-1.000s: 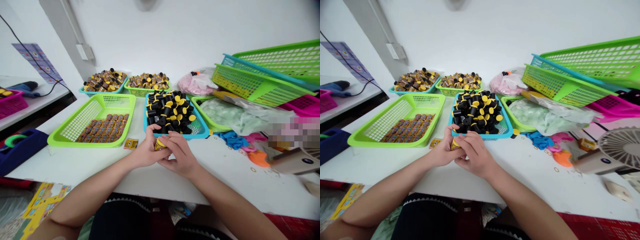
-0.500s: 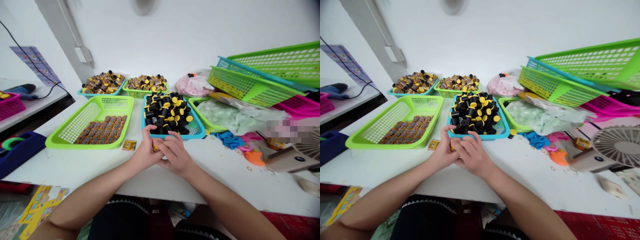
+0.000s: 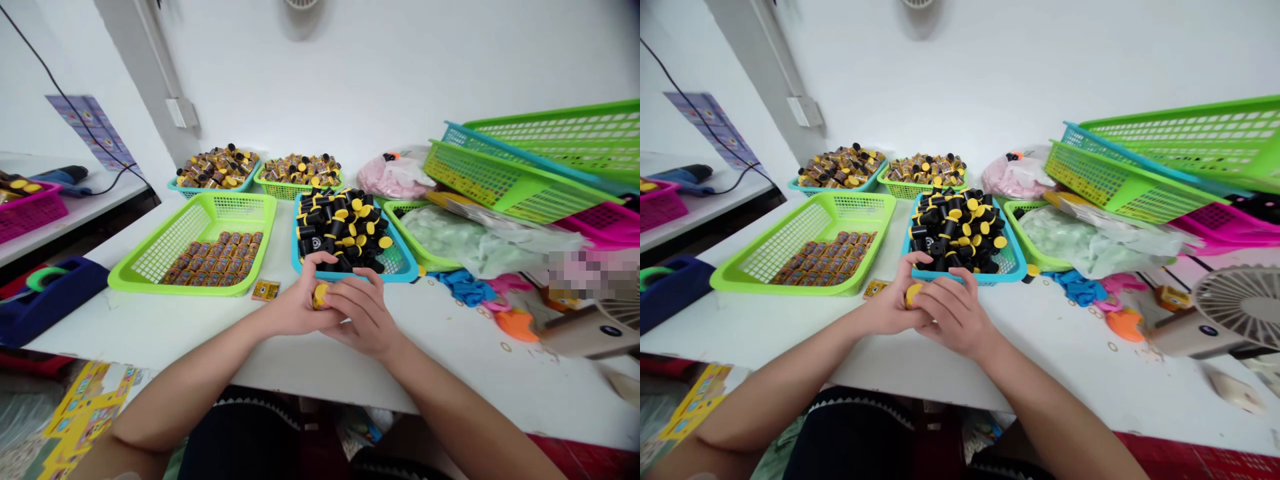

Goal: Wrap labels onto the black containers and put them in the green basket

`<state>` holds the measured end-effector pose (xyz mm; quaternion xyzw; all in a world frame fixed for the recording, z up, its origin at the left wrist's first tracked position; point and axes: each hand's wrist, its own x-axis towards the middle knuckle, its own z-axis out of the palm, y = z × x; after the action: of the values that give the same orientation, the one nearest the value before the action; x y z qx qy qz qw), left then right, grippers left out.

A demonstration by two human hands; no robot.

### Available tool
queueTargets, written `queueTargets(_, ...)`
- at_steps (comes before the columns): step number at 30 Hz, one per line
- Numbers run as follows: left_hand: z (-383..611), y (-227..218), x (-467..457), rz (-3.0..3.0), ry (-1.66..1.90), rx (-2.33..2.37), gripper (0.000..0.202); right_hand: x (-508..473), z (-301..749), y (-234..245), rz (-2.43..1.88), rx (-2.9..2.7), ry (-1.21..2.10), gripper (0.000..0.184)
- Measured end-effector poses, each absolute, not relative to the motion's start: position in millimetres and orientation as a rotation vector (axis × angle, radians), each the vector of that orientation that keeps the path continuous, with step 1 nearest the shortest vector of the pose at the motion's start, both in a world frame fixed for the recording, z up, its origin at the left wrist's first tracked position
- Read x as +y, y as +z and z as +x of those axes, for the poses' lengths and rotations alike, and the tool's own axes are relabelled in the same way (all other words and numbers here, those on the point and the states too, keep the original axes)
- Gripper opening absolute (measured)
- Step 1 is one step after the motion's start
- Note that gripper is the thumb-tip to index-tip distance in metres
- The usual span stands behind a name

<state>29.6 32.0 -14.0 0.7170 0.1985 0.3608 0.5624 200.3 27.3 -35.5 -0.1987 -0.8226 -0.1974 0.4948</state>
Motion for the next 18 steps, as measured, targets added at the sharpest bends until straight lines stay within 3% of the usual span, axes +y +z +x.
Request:
queueTargets(3,20,-6,33,1.811,0.788,0.522,0.055,31,202,-38,-0.481,-1.987,-0.502,0.033)
queueTargets(8,9,5,19,1.806,1.007,0.964,0.047,34,201,-43,-0.54,-1.941,-0.56,0.032)
queueTargets(13,7,7,1,1.876,1.102,1.056,0.025,31,196,-43,-0.522,-1.976,-0.418,0.038)
queueTargets(18,6,1,-5,1.959,1.193,1.145,0.021,30,196,-36,-0.456,-2.023,-0.34,0.037)
